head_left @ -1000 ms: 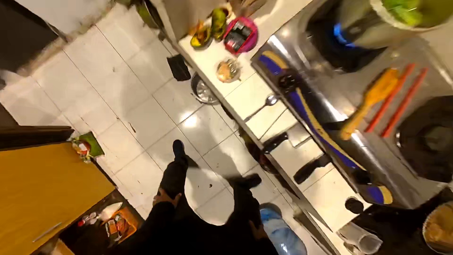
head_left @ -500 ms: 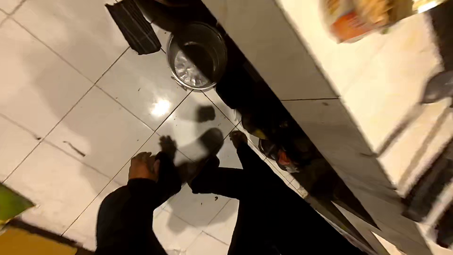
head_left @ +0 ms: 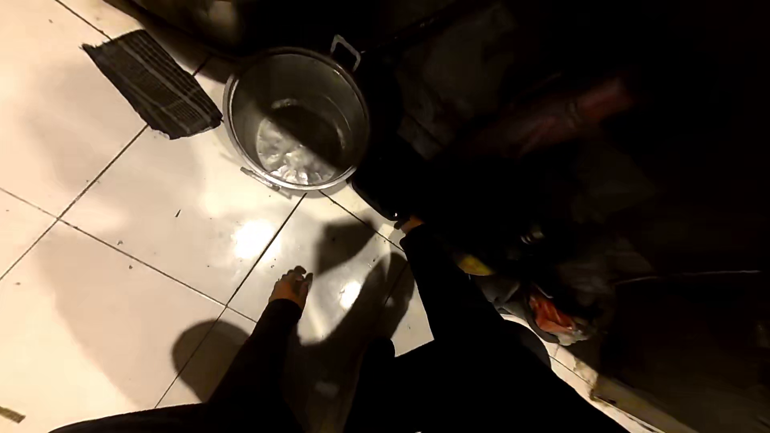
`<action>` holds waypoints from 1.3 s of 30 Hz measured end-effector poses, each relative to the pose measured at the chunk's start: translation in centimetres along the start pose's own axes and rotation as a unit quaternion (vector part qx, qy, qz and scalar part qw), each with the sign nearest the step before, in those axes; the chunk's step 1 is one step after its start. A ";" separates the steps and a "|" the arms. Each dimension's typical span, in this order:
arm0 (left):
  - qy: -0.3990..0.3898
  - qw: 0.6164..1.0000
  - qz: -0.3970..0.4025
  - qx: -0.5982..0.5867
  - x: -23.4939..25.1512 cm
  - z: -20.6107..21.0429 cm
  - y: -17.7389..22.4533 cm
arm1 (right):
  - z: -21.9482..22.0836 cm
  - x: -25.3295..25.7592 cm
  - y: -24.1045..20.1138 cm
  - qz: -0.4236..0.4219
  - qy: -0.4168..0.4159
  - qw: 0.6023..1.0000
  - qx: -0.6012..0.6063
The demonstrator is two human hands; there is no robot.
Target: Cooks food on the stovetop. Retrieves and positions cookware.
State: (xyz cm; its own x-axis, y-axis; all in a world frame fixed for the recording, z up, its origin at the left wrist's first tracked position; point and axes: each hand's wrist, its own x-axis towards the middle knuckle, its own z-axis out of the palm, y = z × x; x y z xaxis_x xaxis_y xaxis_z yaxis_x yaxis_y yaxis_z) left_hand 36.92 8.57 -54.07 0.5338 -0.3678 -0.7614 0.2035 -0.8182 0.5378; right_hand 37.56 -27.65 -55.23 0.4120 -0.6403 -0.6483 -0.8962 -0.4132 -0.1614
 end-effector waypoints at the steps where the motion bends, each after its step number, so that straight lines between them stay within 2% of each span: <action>1: -0.006 1.000 -0.005 0.001 0.6 0.1 -0.1 | 0.4 0.2 0.2 -0.010 0.014 1.000 -0.007; 3: -0.011 1.000 -0.010 0.014 1.6 0.0 0.2 | 1.1 0.2 0.7 -0.019 0.036 0.999 -0.015; 5: -0.003 1.000 -0.010 0.023 2.2 -0.4 0.8 | 1.7 0.8 1.2 -0.005 0.024 0.999 0.020; 7: 0.020 0.999 -0.004 0.028 2.6 -1.3 1.6 | 2.1 1.3 1.2 0.014 0.032 0.993 0.110; 10: 0.053 0.998 0.000 0.029 3.2 -2.2 2.8 | 2.1 -0.1 0.4 0.092 0.085 0.968 0.216; 12: 0.056 0.998 -0.009 0.032 3.6 -2.7 3.8 | 2.2 -1.0 0.8 0.106 0.076 0.976 0.175; 13: 0.058 0.998 -0.012 0.033 3.9 -2.9 4.1 | 2.8 -1.4 1.4 0.112 0.094 0.960 0.237; 15: 0.060 0.997 -0.013 0.038 4.9 -3.0 5.3 | 4.2 -2.1 2.5 0.121 0.140 0.899 0.397; 16: 0.060 0.997 -0.015 0.042 5.4 -3.0 6.0 | 4.8 -2.5 3.3 0.127 0.143 0.885 0.424; 18: 0.069 0.997 -0.010 0.044 6.5 -2.9 7.3 | 5.7 -3.6 5.1 0.132 0.130 0.887 0.422; 22: 0.093 0.994 0.048 0.030 9.5 -2.3 8.9 | 7.4 -6.5 8.4 0.131 0.112 0.897 0.406; 27: 0.053 0.995 0.079 0.025 12.1 -0.3 9.4 | 7.9 -9.5 11.6 0.139 0.074 0.914 0.375; 32: 0.009 0.995 0.094 0.028 12.2 1.3 8.7 | 8.2 -9.4 13.7 0.094 0.092 0.915 0.383; 39: 0.022 0.998 0.058 0.009 10.0 0.5 6.9 | 9.2 -9.7 13.9 0.040 0.074 0.912 0.401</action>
State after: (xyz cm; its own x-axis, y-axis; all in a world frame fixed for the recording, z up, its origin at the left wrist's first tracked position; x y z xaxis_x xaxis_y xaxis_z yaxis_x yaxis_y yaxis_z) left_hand 43.28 -0.96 -58.18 0.5885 -0.4403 -0.6780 0.1248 -0.7791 0.6143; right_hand 19.58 -21.19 -58.05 0.3044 -0.7530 -0.5834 -0.7313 0.2076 -0.6496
